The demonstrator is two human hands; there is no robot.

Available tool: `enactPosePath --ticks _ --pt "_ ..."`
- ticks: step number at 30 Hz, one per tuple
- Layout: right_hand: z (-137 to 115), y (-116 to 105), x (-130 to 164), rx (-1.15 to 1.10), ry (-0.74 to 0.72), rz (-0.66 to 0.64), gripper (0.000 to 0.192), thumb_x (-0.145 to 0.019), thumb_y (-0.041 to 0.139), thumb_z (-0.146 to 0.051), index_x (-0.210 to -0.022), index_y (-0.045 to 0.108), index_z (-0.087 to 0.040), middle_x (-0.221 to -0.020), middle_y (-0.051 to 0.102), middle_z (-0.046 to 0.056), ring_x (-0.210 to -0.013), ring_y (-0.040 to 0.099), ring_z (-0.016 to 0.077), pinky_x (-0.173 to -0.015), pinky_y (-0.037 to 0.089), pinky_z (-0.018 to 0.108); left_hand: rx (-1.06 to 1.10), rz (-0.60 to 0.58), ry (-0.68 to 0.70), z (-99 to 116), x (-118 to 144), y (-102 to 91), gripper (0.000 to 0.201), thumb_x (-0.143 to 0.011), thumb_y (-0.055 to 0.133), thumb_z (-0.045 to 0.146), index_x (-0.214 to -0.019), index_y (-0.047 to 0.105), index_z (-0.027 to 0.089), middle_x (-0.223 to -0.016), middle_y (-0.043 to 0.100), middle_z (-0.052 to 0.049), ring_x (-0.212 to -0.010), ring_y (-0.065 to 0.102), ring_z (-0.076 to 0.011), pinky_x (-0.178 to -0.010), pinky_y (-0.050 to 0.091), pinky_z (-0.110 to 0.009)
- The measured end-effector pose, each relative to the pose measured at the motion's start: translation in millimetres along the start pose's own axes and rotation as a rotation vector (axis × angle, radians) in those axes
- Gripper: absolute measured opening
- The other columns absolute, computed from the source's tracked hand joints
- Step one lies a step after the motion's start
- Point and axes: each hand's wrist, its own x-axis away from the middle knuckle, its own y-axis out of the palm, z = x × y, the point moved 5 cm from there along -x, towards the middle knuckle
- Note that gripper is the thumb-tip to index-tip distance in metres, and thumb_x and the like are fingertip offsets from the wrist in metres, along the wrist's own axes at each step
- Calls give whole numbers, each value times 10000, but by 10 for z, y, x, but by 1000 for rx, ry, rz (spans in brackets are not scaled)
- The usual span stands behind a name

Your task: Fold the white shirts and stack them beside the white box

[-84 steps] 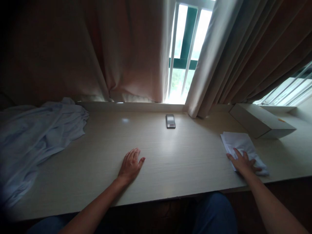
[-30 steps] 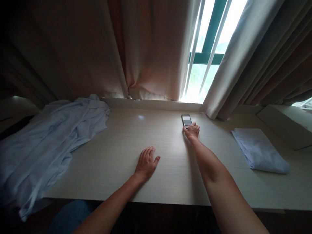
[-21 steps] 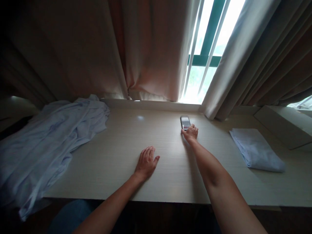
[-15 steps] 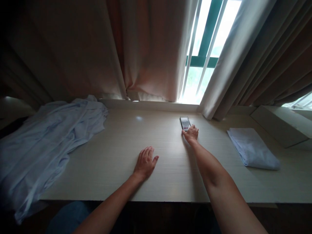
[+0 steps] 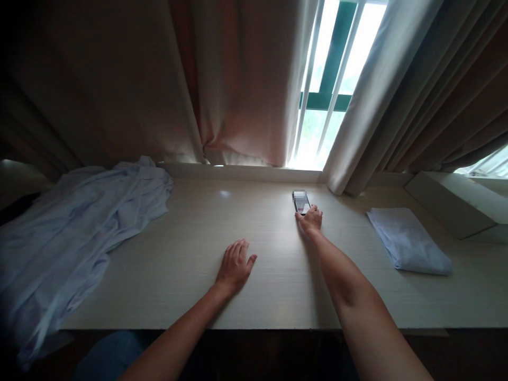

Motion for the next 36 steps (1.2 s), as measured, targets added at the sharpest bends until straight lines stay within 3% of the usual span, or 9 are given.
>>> enactPosePath --ticks 12,22,27,31,36 --pt "122 0 11 -13 -45 -23 969 -685 709 -578 -1381 331 -18 -1290 538 218 -1200 459 340 -1012 317 358 -1 -3 -1 0 1 8 455 -927 443 414 -1260 547 122 -1322 570 -177 -1270 486 -280 -1109 332 -482" --pt "-1 -63 61 30 28 -30 911 -703 672 -628 -1368 381 -79 -1257 563 209 -1157 479 368 -953 366 406 -22 1 5 -5 11 16 461 -936 423 421 -1264 546 121 -1325 568 -180 -1272 488 -286 -1107 332 -488" --pt "-57 -92 45 56 42 -2 803 -731 649 -557 -1329 420 -73 -1208 577 210 -1149 482 363 -957 358 413 -11 0 3 -8 3 18 457 -934 424 421 -1262 547 127 -1326 570 -176 -1272 488 -286 -1104 334 -490" --pt "165 -175 78 51 8 19 776 -738 632 -497 -1326 407 -44 -1220 566 211 -1153 485 337 -989 335 381 -8 -3 9 -13 -1 22 457 -933 422 419 -1259 549 124 -1329 566 -178 -1274 485 -287 -1105 334 -487" --pt "821 -455 233 72 72 63 800 -734 621 -509 -1342 390 -44 -1243 571 206 -1151 485 330 -993 353 363 -12 -11 18 -9 -18 35 461 -932 422 426 -1258 550 126 -1329 567 -178 -1274 485 -291 -1107 335 -486"
